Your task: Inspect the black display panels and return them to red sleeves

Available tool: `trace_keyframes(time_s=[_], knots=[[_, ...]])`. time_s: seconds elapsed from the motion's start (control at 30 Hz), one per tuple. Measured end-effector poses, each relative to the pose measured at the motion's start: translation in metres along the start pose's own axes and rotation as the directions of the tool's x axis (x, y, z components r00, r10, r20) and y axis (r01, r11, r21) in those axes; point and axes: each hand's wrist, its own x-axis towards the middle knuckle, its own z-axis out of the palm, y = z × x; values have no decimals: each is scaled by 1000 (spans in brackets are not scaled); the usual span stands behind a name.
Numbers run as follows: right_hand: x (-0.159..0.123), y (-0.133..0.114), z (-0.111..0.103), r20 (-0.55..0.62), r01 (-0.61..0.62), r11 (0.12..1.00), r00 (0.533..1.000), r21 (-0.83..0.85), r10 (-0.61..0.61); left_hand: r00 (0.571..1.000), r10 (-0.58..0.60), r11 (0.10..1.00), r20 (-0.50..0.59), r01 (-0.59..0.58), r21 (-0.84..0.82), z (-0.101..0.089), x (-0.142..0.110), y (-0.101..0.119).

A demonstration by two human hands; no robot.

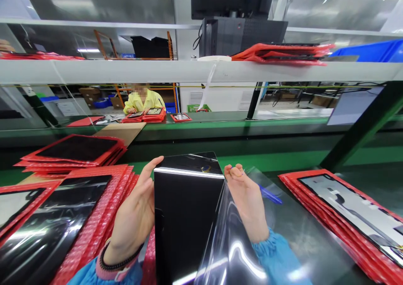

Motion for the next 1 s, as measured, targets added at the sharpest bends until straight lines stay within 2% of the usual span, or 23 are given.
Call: trace_keyframes(time_s=[0.1, 0.17, 0.3, 0.4, 0.7, 0.8, 0.9, 1.0], knots=[[1, 1, -2, 6, -2, 999, 1000, -41, 2, 998, 43, 996, -51, -39, 78, 4, -3, 0], [0, 0, -4, -1, 1, 998, 1000, -64, -1, 998, 30, 995, -46, -26, 94, 6, -5, 2], [-4, -3, -5, -25, -1, 996, 1000, -89, -1, 994, -69, 997, 79, 66, 43, 6, -12, 6], [-5, -5, -4, -24, 0, 997, 1000, -83, -2, 982, -107, 993, 153, 97, 74, 5, -15, 8], [-1, -2, -7, -85, -41, 994, 996, -97, 33, 929, 2, 1000, 371, -5, 7, 6, -12, -3], [-4, -2, -5, -75, -39, 994, 997, -104, 31, 919, 8, 1000, 395, -11, 4, 7, -13, -4], [-7, -2, -4, -33, -39, 994, 999, -105, 36, 921, 8, 1000, 390, -8, -1, 8, -15, -5], [-5, -2, -6, -39, -43, 993, 998, -109, 39, 925, 0, 1000, 379, -1, 2, 8, -16, -5]])
